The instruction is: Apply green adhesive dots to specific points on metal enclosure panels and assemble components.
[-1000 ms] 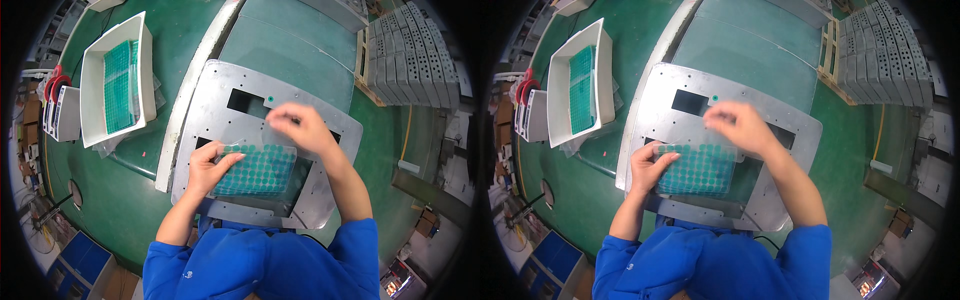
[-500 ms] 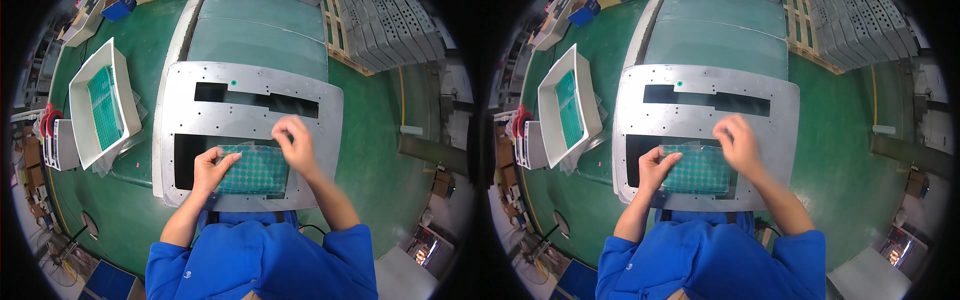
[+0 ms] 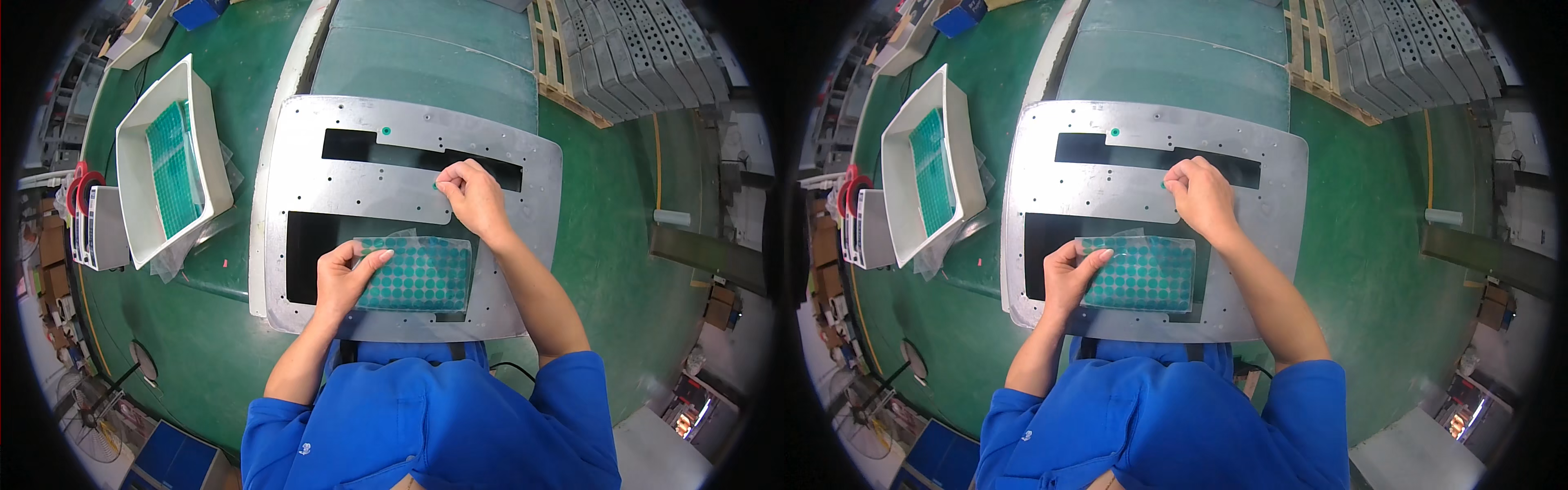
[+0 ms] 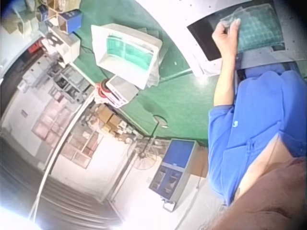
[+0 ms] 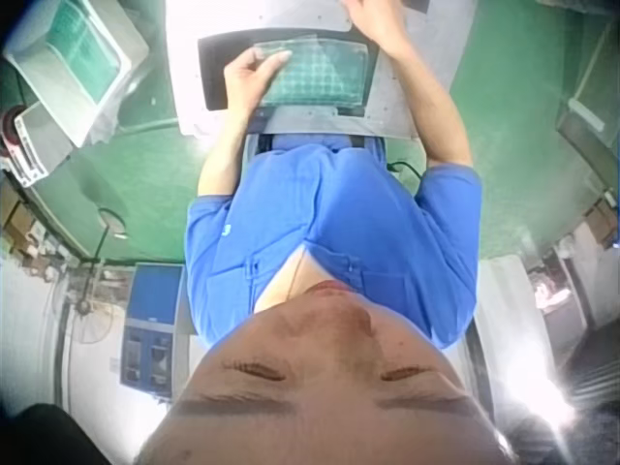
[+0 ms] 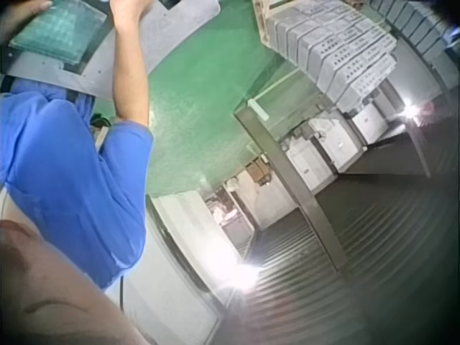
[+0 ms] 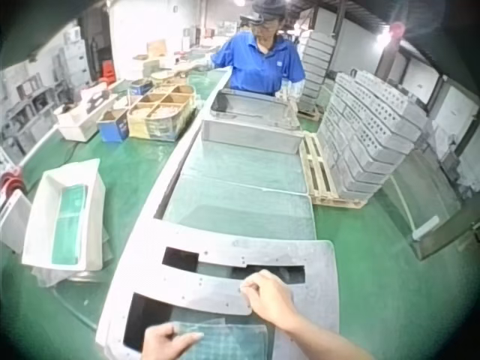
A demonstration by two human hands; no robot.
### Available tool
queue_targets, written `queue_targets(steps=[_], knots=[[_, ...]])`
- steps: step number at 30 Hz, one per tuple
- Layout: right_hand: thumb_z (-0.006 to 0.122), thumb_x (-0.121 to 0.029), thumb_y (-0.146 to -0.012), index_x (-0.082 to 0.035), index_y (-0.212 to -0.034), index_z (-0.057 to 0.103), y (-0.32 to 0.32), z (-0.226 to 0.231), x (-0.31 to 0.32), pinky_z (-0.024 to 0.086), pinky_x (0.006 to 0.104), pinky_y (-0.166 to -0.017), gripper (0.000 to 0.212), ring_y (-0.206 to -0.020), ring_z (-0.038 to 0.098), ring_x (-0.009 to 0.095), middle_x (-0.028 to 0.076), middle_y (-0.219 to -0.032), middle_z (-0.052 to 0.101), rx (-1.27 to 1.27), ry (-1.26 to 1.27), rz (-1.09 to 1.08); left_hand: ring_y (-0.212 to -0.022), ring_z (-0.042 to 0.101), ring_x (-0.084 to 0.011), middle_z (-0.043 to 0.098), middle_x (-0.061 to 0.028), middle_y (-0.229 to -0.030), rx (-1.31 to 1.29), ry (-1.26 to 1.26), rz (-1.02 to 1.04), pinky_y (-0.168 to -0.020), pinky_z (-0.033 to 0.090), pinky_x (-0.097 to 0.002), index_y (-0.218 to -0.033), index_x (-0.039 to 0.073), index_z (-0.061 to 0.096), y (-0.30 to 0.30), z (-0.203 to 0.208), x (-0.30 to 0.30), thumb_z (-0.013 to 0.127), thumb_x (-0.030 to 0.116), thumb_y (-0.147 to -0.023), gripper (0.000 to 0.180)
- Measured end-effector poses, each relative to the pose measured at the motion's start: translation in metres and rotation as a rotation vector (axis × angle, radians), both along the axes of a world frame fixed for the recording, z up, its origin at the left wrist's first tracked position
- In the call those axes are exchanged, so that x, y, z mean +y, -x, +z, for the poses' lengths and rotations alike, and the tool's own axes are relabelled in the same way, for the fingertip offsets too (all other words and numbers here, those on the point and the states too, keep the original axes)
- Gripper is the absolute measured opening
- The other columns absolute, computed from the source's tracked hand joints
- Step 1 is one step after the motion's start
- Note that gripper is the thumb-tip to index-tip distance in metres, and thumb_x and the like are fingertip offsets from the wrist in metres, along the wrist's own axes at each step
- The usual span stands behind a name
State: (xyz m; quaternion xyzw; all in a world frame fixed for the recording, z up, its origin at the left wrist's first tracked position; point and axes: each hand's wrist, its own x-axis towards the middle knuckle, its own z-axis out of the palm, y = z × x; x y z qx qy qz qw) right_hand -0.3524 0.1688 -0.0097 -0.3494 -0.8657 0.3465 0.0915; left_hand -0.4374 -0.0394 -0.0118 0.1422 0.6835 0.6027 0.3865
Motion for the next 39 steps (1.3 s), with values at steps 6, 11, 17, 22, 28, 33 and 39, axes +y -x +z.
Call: queue_targets(steps=[6,11,17,22,28,33,39], knots=[[0.060,-0.012,-0.073,-0.009,-0.073,0.060,0.002,0.005,0.001,0.043,0.0335,-0.063,0.003,-0.073,0.055,0.020,0.004,-0.075,0.055,-0.056,0.040,-0.019,-0.050,0.034,0.0015,0.046,0.0089,-0.055,-0.033,-0.018,0.004,-0.044,0.025,-0.0154,-0.064,0.004,0.059,0.000,0.006,0.004,0.071,0.015,-0.073,0.018],[0.062,-0.014,-0.071,-0.012,-0.073,0.059,0.004,0.010,0.008,0.043,0.0336,-0.061,0.005,-0.070,0.054,0.020,0.002,-0.072,0.054,-0.145,0.126,-0.039,-0.052,0.035,0.0011,0.046,0.0082,-0.057,-0.026,-0.031,0.033,-0.044,0.026,-0.0157,-0.062,0.003,0.057,0.001,0.009,0.004,0.071,0.014,-0.073,0.021],[0.069,-0.010,-0.068,-0.008,-0.076,0.061,0.018,0.021,0.018,0.039,0.0247,-0.055,0.011,-0.060,0.049,0.010,0.000,-0.065,0.055,-0.071,0.034,0.030,-0.051,0.033,-0.0004,0.044,0.0060,-0.055,0.149,-0.053,0.049,-0.043,0.025,-0.0181,-0.061,0.002,0.057,0.006,0.026,-0.015,0.071,0.010,-0.071,0.020],[0.066,-0.005,-0.070,-0.003,-0.082,0.064,-0.015,0.075,-0.035,0.042,0.0241,-0.063,0.012,-0.068,0.053,0.011,0.003,-0.077,0.061,0.226,0.576,0.504,-0.049,0.034,-0.0019,0.048,0.0027,-0.059,0.321,-0.048,0.052,-0.042,0.024,-0.0192,-0.066,0.000,0.061,0.000,0.056,-0.038,0.072,0.006,-0.069,0.013],[0.064,-0.001,-0.070,-0.003,-0.078,0.060,-0.027,0.068,-0.078,0.044,0.0293,-0.066,0.008,-0.075,0.058,0.021,0.006,-0.078,0.061,0.416,0.158,0.450,-0.052,0.042,-0.0019,0.050,0.0040,-0.060,0.339,0.089,0.025,-0.045,0.030,-0.0170,-0.068,0.000,0.058,-0.009,0.057,-0.064,0.071,0.004,-0.070,0.013],[0.060,0.000,-0.072,-0.001,-0.077,0.058,-0.026,0.045,-0.092,0.044,0.0293,-0.066,0.006,-0.073,0.057,0.018,0.007,-0.078,0.060,0.458,0.165,0.242,-0.052,0.032,0.0003,0.040,0.0090,-0.056,0.020,0.050,0.149,-0.043,0.025,-0.0177,-0.057,0.006,0.047,-0.004,0.051,-0.061,0.072,0.011,-0.072,0.029],[0.057,-0.006,-0.075,-0.004,-0.077,0.058,-0.012,0.000,-0.039,0.043,0.0299,-0.065,0.004,-0.068,0.054,0.019,0.007,-0.076,0.054,0.092,0.131,0.008,-0.056,0.040,0.0003,0.054,0.0046,-0.063,-0.067,-0.011,0.137,-0.048,0.031,-0.0162,-0.061,0.006,0.052,-0.004,0.025,-0.091,0.071,0.009,-0.072,0.023]])
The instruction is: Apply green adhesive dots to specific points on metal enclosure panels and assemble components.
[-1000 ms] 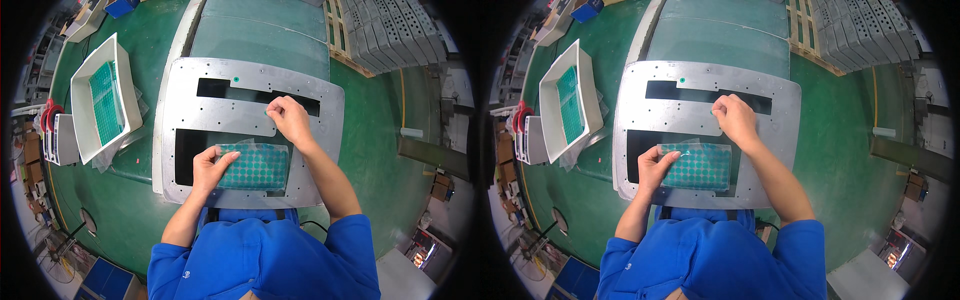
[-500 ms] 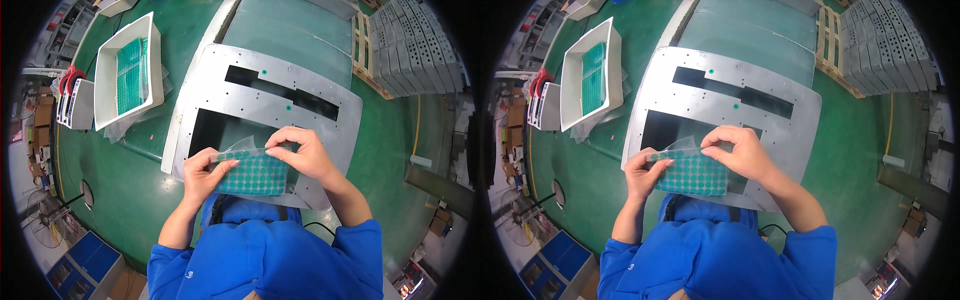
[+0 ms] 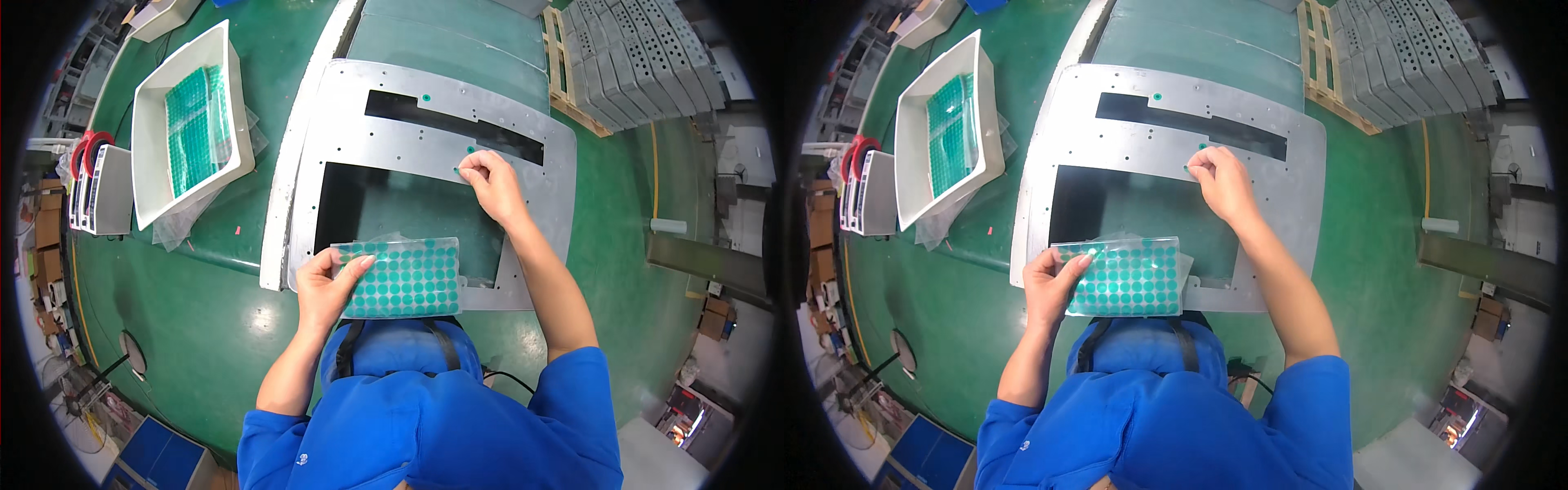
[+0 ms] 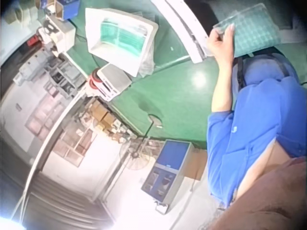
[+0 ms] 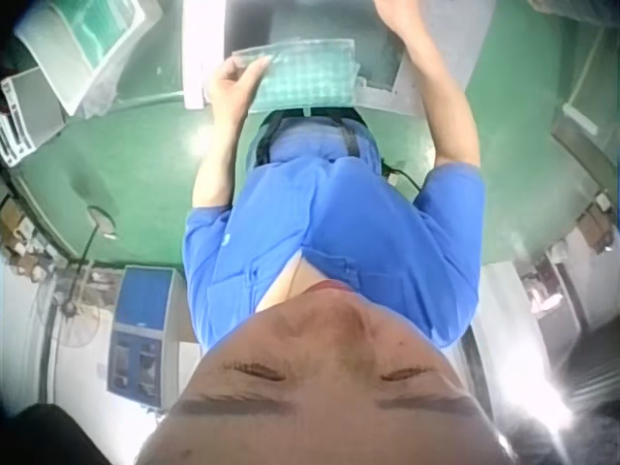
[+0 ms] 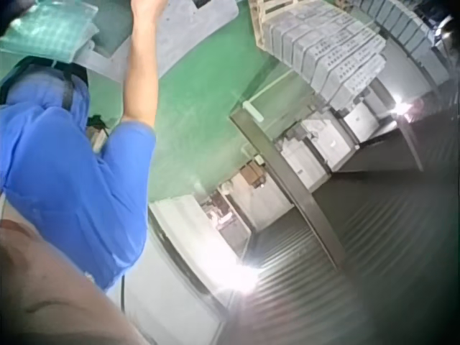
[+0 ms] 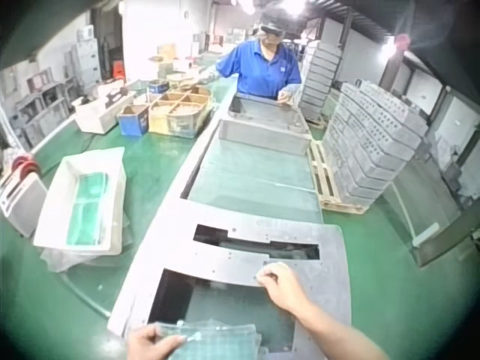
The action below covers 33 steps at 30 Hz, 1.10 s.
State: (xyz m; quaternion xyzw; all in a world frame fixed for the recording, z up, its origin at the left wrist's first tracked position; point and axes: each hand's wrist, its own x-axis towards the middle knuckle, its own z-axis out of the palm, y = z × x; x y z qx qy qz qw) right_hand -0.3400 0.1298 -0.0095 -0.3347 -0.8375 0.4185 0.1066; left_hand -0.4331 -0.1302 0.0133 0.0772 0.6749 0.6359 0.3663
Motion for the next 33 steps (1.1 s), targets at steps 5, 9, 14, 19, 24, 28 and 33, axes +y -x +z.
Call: queue_targets(steps=[5,9,14,19,24,28,33], knots=[[0.058,-0.009,-0.075,-0.005,-0.076,0.059,0.008,0.001,-0.001,0.043,0.0309,-0.066,0.005,-0.070,0.054,0.019,0.006,-0.076,0.054,-0.106,-0.070,0.011,-0.057,0.043,0.0000,0.057,0.0031,-0.066,-0.069,-0.040,0.024,-0.050,0.033,-0.0162,-0.064,0.005,0.054,0.001,0.000,-0.012,0.071,0.008,-0.072,0.019],[0.058,-0.011,-0.075,-0.007,-0.076,0.060,0.012,0.004,-0.004,0.044,0.0315,-0.066,0.004,-0.071,0.056,0.019,0.005,-0.076,0.055,-0.175,-0.106,-0.009,-0.057,0.042,0.0004,0.057,0.0038,-0.065,-0.064,-0.032,0.015,-0.049,0.032,-0.0160,-0.064,0.005,0.055,0.003,0.000,-0.013,0.071,0.007,-0.073,0.018],[0.059,-0.012,-0.075,-0.009,-0.074,0.060,0.012,0.002,-0.004,0.044,0.0317,-0.065,0.004,-0.071,0.057,0.020,0.004,-0.077,0.056,-0.180,-0.134,-0.015,-0.055,0.041,0.0006,0.056,0.0042,-0.064,-0.062,-0.027,-0.004,-0.048,0.031,-0.0157,-0.063,0.005,0.054,0.004,-0.002,-0.009,0.070,0.007,-0.073,0.019],[0.061,-0.014,-0.073,-0.009,-0.074,0.059,0.011,0.001,-0.002,0.044,0.0314,-0.062,0.005,-0.067,0.056,0.019,0.003,-0.072,0.056,-0.158,-0.124,-0.015,-0.056,0.041,0.0004,0.056,0.0041,-0.065,-0.064,-0.062,0.014,-0.048,0.032,-0.0157,-0.063,0.005,0.054,0.003,0.000,0.001,0.070,0.006,-0.073,0.018],[0.066,-0.016,-0.069,-0.009,-0.073,0.058,0.017,0.013,0.008,0.042,0.0317,-0.057,0.011,-0.061,0.054,0.017,0.002,-0.064,0.054,-0.273,-0.024,-0.040,-0.057,0.045,-0.0004,0.057,0.0030,-0.066,-0.044,-0.050,-0.006,-0.049,0.034,-0.0160,-0.065,0.004,0.056,0.002,0.009,0.004,0.070,0.005,-0.072,0.015],[0.066,-0.015,-0.072,-0.008,-0.076,0.059,0.017,0.021,0.013,0.042,0.0280,-0.057,0.011,-0.062,0.054,0.013,0.002,-0.067,0.057,-0.252,-0.022,-0.022,-0.056,0.045,-0.0005,0.057,0.0027,-0.065,0.016,0.004,-0.068,-0.048,0.034,-0.0161,-0.066,0.003,0.057,-0.002,0.042,0.000,0.071,0.004,-0.071,0.014],[0.067,-0.006,-0.071,-0.001,-0.085,0.062,-0.044,0.094,-0.048,0.044,0.0253,-0.065,0.016,-0.075,0.056,0.011,0.005,-0.084,0.061,0.143,0.567,0.512,-0.051,0.041,-0.0015,0.053,0.0019,-0.058,0.253,-0.050,-0.209,-0.043,0.027,-0.0182,-0.062,0.002,0.055,-0.008,0.047,-0.013,0.072,0.000,-0.068,0.018]])
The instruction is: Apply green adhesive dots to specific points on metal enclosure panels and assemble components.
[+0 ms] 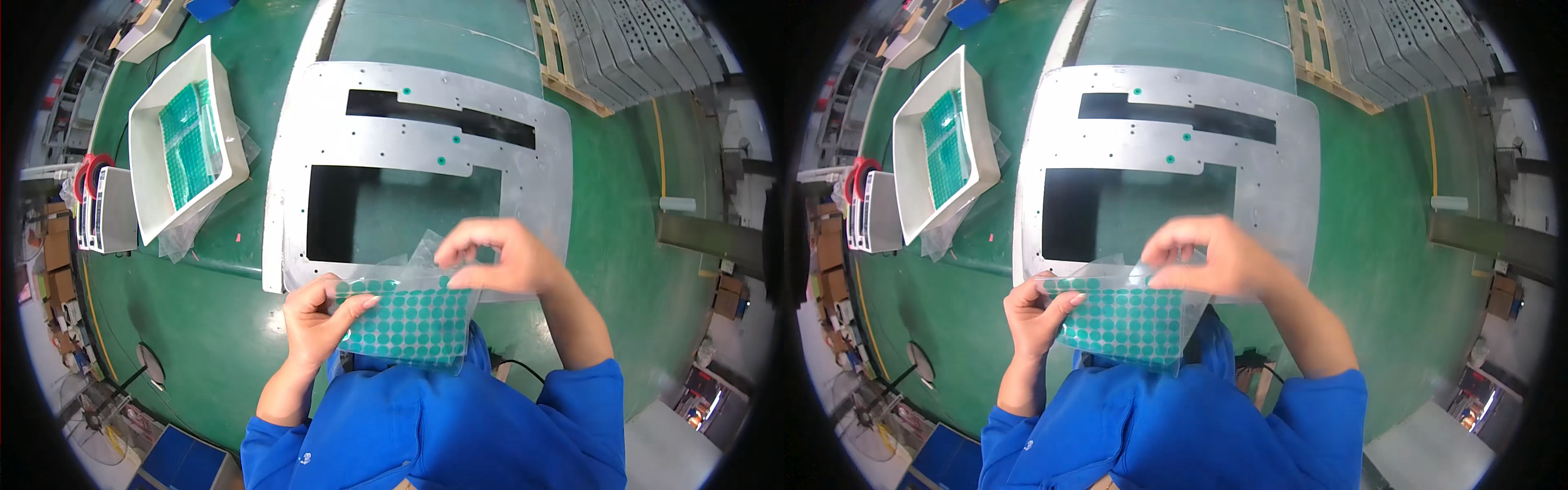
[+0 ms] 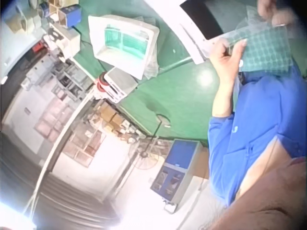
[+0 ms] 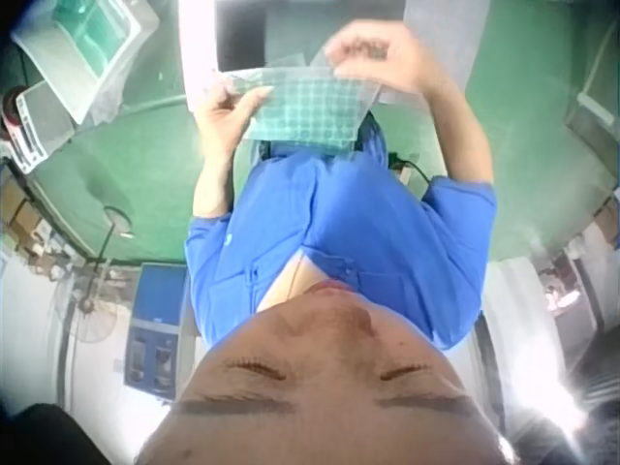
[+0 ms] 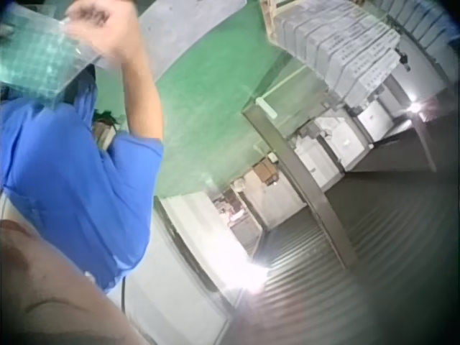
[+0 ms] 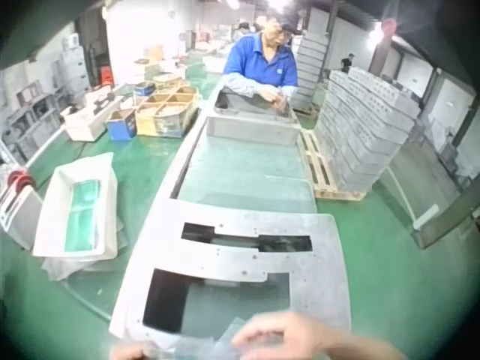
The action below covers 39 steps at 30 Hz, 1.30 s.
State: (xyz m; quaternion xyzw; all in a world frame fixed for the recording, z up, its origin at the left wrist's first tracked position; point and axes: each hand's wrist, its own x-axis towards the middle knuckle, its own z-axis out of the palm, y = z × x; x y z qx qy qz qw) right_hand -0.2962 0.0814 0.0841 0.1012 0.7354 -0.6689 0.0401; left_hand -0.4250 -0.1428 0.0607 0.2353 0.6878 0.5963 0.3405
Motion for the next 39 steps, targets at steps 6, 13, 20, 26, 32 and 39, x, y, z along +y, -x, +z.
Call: queue_targets(steps=[6,13,20,26,32,39], knots=[[0.065,-0.002,-0.073,-0.001,-0.083,0.064,-0.049,-0.011,-0.035,0.044,0.0229,-0.065,0.011,-0.073,0.057,0.011,0.005,-0.079,0.063,-0.119,0.009,-0.427,-0.049,0.038,-0.0013,0.049,0.0016,-0.057,0.067,-0.040,-0.085,-0.041,0.025,-0.0182,-0.061,0.001,0.054,-0.022,-0.022,0.017,0.072,0.001,-0.067,0.019],[0.065,-0.001,-0.070,-0.002,-0.078,0.061,-0.083,-0.041,-0.047,0.044,0.0254,-0.071,0.009,-0.082,0.057,0.014,0.008,-0.085,0.063,0.060,-0.498,-0.674,-0.048,0.036,0.0000,0.047,0.0058,-0.055,-0.133,0.080,-0.117,-0.041,0.026,-0.0171,-0.064,0.003,0.056,-0.044,-0.037,0.047,0.071,0.006,-0.072,0.018],[0.060,-0.003,-0.073,-0.002,-0.078,0.060,-0.105,-0.086,0.025,0.039,0.0217,-0.059,0.005,-0.062,0.045,0.008,0.001,-0.075,0.052,-0.239,-0.453,-0.886,-0.048,0.036,0.0006,0.047,0.0070,-0.055,-0.222,0.075,-0.036,-0.041,0.027,-0.0167,-0.059,0.007,0.050,-0.045,-0.057,0.053,0.072,0.009,-0.072,0.025],[0.060,-0.005,-0.074,-0.003,-0.078,0.062,-0.098,-0.092,0.030,0.038,0.0214,-0.057,0.005,-0.059,0.043,0.008,0.000,-0.075,0.052,-0.333,-0.602,-0.815,-0.049,0.038,0.0003,0.048,0.0069,-0.057,-0.244,0.124,-0.030,-0.042,0.029,-0.0166,-0.062,0.007,0.053,-0.040,-0.054,0.042,0.072,0.011,-0.072,0.022],[0.061,-0.006,-0.073,-0.003,-0.077,0.062,-0.097,-0.093,0.031,0.038,0.0222,-0.056,0.005,-0.058,0.042,0.008,0.000,-0.074,0.052,-0.345,-0.630,-0.812,-0.048,0.039,0.0002,0.049,0.0065,-0.056,-0.252,0.098,-0.011,-0.042,0.029,-0.0164,-0.064,0.007,0.055,-0.040,-0.057,0.041,0.072,0.011,-0.072,0.019],[0.061,-0.010,-0.073,-0.006,-0.075,0.062,-0.096,-0.089,0.034,0.043,0.0300,-0.064,0.005,-0.067,0.054,0.016,0.004,-0.076,0.055,-0.394,-0.578,-0.795,-0.047,0.039,-0.0001,0.050,0.0061,-0.056,-0.255,0.078,-0.015,-0.042,0.030,-0.0164,-0.068,0.005,0.058,-0.036,-0.060,0.039,0.072,0.011,-0.072,0.015]])
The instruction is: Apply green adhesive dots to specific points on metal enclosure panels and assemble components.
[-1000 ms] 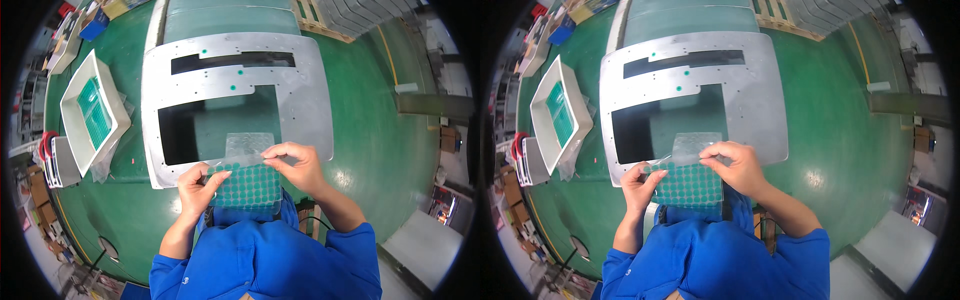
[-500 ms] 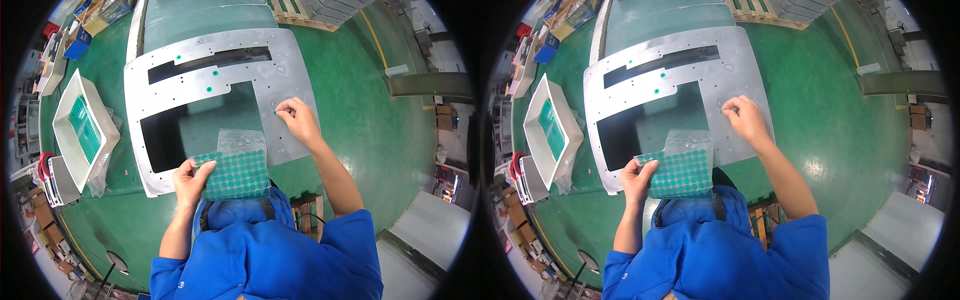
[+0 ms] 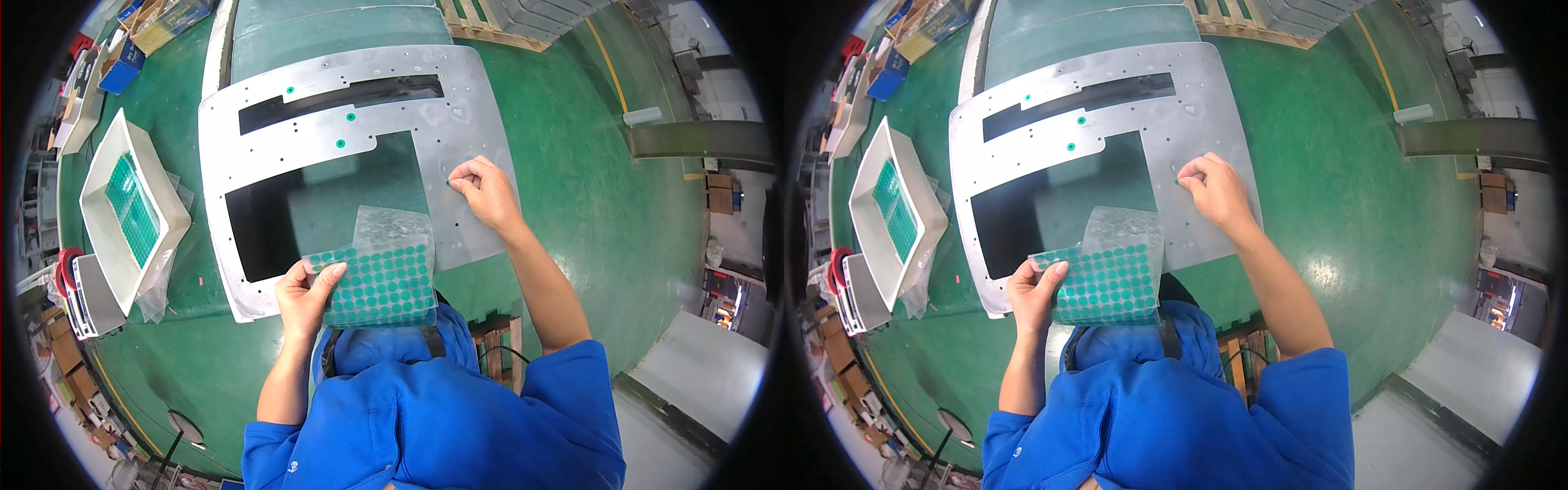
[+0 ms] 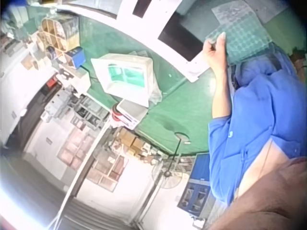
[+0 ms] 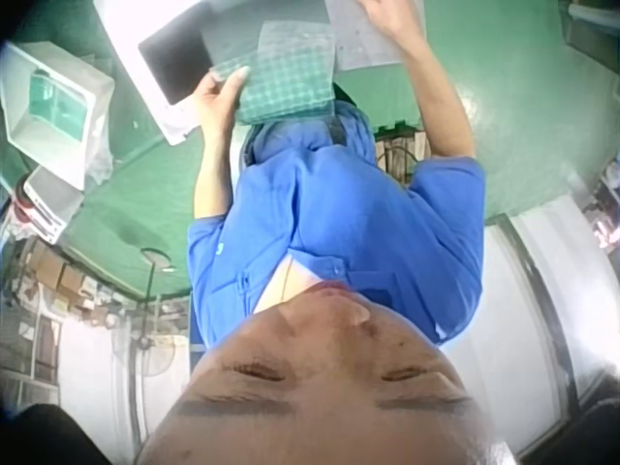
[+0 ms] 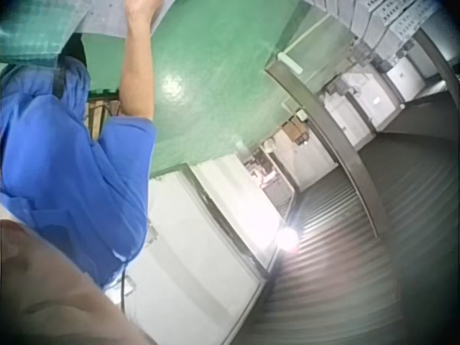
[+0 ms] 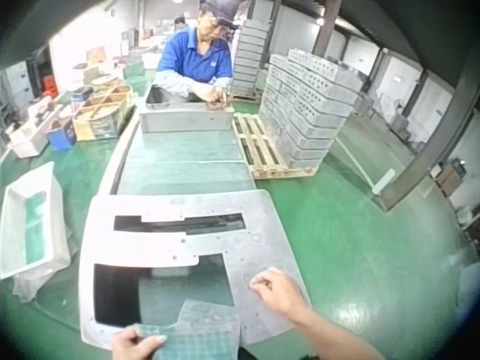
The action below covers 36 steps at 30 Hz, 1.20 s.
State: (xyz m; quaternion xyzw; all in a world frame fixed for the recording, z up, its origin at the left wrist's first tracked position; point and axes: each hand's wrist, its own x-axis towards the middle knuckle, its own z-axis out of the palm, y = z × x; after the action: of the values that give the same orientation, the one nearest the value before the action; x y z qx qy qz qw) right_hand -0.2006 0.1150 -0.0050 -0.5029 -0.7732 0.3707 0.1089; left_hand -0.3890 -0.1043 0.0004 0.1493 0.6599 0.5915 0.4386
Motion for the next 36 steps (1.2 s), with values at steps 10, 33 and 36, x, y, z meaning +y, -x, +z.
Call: queue_targets(steps=[10,33,36], knots=[[0.061,-0.004,-0.072,-0.002,-0.076,0.062,-0.001,-0.002,0.002,0.039,0.0215,-0.056,0.004,-0.058,0.043,0.008,0.000,-0.073,0.051,0.036,-0.002,0.026,-0.047,0.040,-0.0006,0.051,0.0054,-0.057,0.012,0.012,0.018,-0.042,0.030,-0.0162,-0.071,0.005,0.059,0.004,0.000,0.000,0.072,0.013,-0.072,0.015],[0.069,-0.009,-0.066,-0.007,-0.084,0.060,0.006,0.008,-0.006,0.037,0.0222,-0.053,0.020,-0.055,0.040,0.007,-0.002,-0.065,0.047,0.055,0.016,-0.080,-0.046,0.040,-0.0003,0.048,0.0060,-0.055,-0.020,-0.007,0.027,-0.041,0.030,-0.0162,-0.064,0.007,0.054,0.002,0.002,0.000,0.072,0.011,-0.072,0.020],[0.072,-0.017,-0.062,-0.011,-0.083,0.058,0.004,0.004,0.008,0.037,0.0272,-0.052,0.026,-0.054,0.043,0.012,-0.001,-0.061,0.045,0.013,-0.004,-0.031,-0.051,0.041,0.0002,0.050,0.0062,-0.057,0.022,-0.034,0.038,-0.045,0.032,-0.0158,-0.064,0.007,0.053,0.004,0.006,-0.008,0.072,0.009,-0.072,0.020]])
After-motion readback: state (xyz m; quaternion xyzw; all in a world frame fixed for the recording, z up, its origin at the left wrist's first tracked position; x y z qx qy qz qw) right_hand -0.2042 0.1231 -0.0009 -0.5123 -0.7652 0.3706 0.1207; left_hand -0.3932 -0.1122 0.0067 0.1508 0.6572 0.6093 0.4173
